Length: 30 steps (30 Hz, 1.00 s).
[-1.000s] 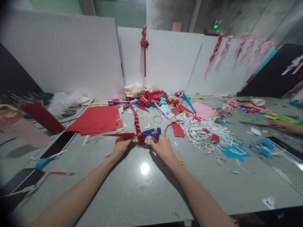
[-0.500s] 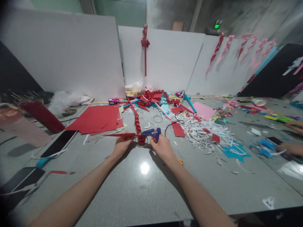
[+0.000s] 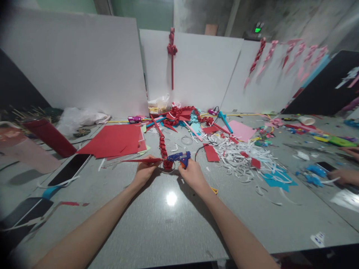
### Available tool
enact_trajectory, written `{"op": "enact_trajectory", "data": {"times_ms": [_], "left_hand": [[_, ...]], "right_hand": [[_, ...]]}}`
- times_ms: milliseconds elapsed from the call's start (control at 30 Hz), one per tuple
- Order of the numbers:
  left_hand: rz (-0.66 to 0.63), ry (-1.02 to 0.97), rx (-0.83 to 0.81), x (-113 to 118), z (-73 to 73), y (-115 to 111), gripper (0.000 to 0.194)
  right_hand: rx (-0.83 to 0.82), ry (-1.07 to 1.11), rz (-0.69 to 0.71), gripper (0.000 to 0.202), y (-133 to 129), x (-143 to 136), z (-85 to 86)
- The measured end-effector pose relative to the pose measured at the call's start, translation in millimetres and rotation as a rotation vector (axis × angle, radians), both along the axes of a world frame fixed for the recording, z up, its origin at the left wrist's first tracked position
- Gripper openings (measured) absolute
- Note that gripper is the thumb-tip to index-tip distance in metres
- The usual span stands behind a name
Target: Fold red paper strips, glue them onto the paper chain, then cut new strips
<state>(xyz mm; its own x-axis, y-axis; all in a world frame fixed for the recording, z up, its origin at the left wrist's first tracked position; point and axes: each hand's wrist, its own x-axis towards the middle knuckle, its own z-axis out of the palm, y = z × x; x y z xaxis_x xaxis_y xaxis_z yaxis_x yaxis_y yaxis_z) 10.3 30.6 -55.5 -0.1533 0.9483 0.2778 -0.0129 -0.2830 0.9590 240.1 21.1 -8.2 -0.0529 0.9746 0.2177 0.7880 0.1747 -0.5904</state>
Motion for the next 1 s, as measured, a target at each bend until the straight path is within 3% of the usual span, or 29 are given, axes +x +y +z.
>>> {"op": "enact_trajectory", "data": {"times_ms": [1000], "left_hand": [[0.004,-0.004,-0.018,0.9,1.9,-1.4,0.028]], "right_hand": [[-0.032,-0.021,0.014,0.012,3.8,3.2,-3.7]]}}
